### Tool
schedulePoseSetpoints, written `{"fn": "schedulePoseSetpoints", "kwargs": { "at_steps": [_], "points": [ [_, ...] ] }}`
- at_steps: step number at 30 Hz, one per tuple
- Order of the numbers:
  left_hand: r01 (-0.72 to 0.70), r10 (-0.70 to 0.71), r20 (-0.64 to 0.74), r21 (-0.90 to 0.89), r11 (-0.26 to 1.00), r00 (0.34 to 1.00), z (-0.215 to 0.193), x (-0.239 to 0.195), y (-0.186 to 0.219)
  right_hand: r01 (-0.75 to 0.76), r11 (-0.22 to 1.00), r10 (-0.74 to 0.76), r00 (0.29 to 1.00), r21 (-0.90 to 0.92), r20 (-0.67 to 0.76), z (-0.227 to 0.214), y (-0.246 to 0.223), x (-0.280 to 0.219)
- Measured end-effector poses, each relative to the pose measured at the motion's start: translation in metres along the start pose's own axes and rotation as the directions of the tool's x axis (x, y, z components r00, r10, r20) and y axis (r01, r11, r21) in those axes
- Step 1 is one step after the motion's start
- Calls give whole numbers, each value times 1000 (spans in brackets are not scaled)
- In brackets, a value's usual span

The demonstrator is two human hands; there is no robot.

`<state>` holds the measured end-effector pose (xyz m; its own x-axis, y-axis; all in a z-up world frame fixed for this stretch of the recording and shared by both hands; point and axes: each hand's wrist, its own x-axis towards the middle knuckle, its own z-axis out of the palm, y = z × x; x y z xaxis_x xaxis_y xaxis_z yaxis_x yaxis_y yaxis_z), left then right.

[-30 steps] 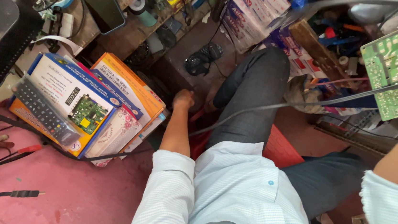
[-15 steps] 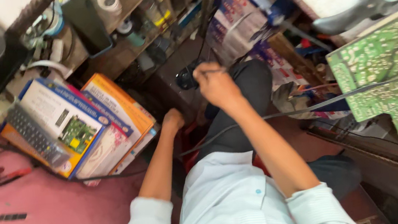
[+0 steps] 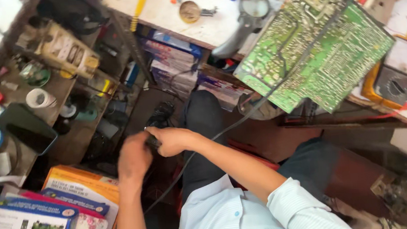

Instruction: The person uses a magnifying glass to closely view a green circuit board, then uses a multimeter with red and black probes to test various points on the board and a small component. The person handles the probes and board throughout the clip.

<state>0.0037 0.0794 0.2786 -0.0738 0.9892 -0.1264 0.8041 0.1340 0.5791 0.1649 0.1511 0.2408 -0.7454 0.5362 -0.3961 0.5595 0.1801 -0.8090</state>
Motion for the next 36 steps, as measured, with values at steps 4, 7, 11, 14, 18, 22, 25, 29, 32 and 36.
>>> {"fn": "schedulePoseSetpoints", "kwargs": {
  "at_steps": [4, 7, 11, 14, 18, 22, 25, 29, 32, 36],
  "points": [
    [-132, 193, -486, 157, 979, 852, -20, -5, 11, 20, 990, -13, 999, 137, -46, -26, -16, -29],
    [186, -99, -742, 35, 982, 663, -8, 5, 9, 184, 945, -137, 973, 272, -183, -18, -12, -36],
    [53, -394, 392, -762, -645, 831, 2, 31, -26, 225, 972, -200, 943, 67, -264, 8, -1, -30],
    [121, -147, 293, -729, -673, 945, 12, 50, -44, 122, 991, -105, 961, 52, -254, 15, 3, -28],
    [-3, -215, 93, -914, -406, 972, 10, 79, -33, 206, 979, -188, 904, 6, -383, 6, -9, -25],
    [120, -231, 182, -958, -259, 956, -19, 93, -4, 17, 995, 11, 956, 93, -293, -9, -28, -35],
    [179, -308, 247, -956, -232, 919, -31, 96, 10, -9, 983, 74, 932, 181, -354, -20, -33, -47],
    [1, -307, -58, -982, 191, 950, -21, 123, 1, -55, 973, 136, 923, 225, -361, -35, -28, -72],
    [-38, -428, -177, -949, 314, 887, 0, 159, -20, -38, 964, 141, 912, 262, -386, -42, -29, -90],
    [-156, -439, -147, -988, 15, 886, 21, 213, -52, -56, 959, 172, 893, 276, -417, -43, -33, -117]
  ]
}}
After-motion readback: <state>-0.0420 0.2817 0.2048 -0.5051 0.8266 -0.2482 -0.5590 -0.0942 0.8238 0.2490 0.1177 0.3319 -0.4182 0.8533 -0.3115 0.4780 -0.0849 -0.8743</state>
